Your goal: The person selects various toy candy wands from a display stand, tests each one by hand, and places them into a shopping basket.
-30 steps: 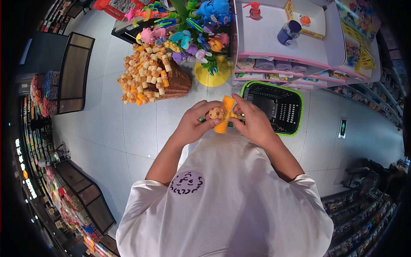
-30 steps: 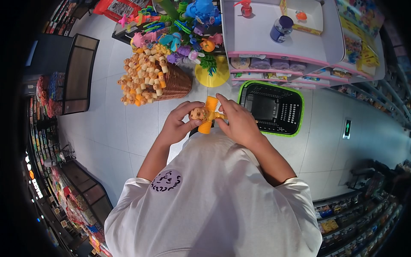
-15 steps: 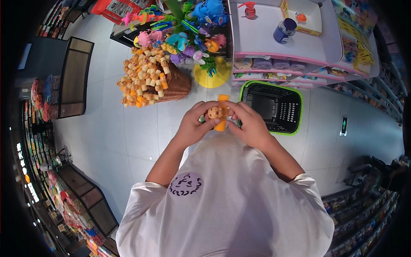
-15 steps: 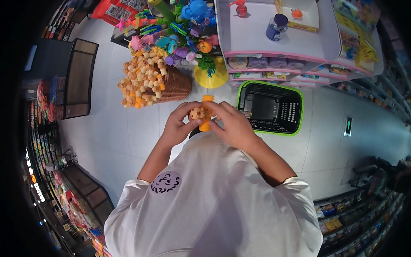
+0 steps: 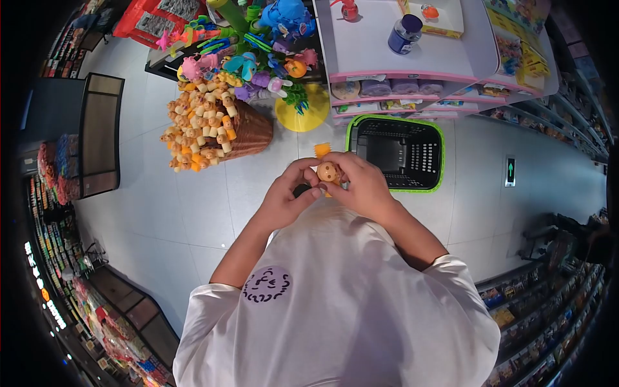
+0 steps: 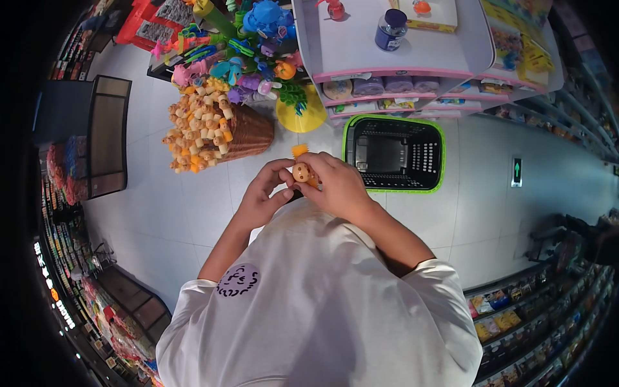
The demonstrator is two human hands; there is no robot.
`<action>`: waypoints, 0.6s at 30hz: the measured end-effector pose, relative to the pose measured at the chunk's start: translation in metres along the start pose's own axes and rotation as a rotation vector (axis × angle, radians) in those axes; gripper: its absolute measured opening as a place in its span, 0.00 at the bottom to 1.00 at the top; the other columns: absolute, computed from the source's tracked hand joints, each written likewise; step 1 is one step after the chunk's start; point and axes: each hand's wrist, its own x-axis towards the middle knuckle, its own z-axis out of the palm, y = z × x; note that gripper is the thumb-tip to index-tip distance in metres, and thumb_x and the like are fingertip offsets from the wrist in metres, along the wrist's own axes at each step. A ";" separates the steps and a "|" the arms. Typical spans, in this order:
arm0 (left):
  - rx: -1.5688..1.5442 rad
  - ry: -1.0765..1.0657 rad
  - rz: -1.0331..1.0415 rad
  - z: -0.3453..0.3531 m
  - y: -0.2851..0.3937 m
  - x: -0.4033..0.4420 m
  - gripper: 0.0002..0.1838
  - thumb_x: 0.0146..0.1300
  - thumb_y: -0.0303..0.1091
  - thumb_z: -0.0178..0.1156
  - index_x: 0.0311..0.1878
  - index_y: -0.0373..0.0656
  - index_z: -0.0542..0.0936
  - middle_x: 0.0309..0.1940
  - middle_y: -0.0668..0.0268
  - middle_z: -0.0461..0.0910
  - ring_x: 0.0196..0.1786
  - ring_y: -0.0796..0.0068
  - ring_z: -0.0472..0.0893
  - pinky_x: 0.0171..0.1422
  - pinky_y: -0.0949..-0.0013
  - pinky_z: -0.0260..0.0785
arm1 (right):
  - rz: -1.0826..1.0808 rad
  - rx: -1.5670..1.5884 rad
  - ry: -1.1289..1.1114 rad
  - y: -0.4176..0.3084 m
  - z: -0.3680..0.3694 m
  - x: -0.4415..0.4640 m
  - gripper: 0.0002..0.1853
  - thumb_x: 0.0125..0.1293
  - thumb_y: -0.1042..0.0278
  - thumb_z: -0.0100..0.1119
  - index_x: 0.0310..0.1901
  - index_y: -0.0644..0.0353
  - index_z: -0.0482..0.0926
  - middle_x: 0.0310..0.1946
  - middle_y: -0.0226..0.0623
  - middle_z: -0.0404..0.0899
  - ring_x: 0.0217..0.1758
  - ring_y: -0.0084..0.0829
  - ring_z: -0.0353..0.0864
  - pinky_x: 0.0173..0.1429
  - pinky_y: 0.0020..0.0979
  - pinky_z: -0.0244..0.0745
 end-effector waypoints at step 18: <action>-0.050 0.310 -0.576 -0.058 -0.155 -0.014 0.09 0.62 0.29 0.56 0.43 0.37 0.77 0.31 0.68 0.77 0.35 0.79 0.75 0.44 0.74 0.68 | 0.461 -0.065 0.455 0.173 -0.002 -0.023 0.21 0.57 0.61 0.65 0.53 0.54 0.77 0.20 0.34 0.75 0.22 0.28 0.75 0.30 0.30 0.71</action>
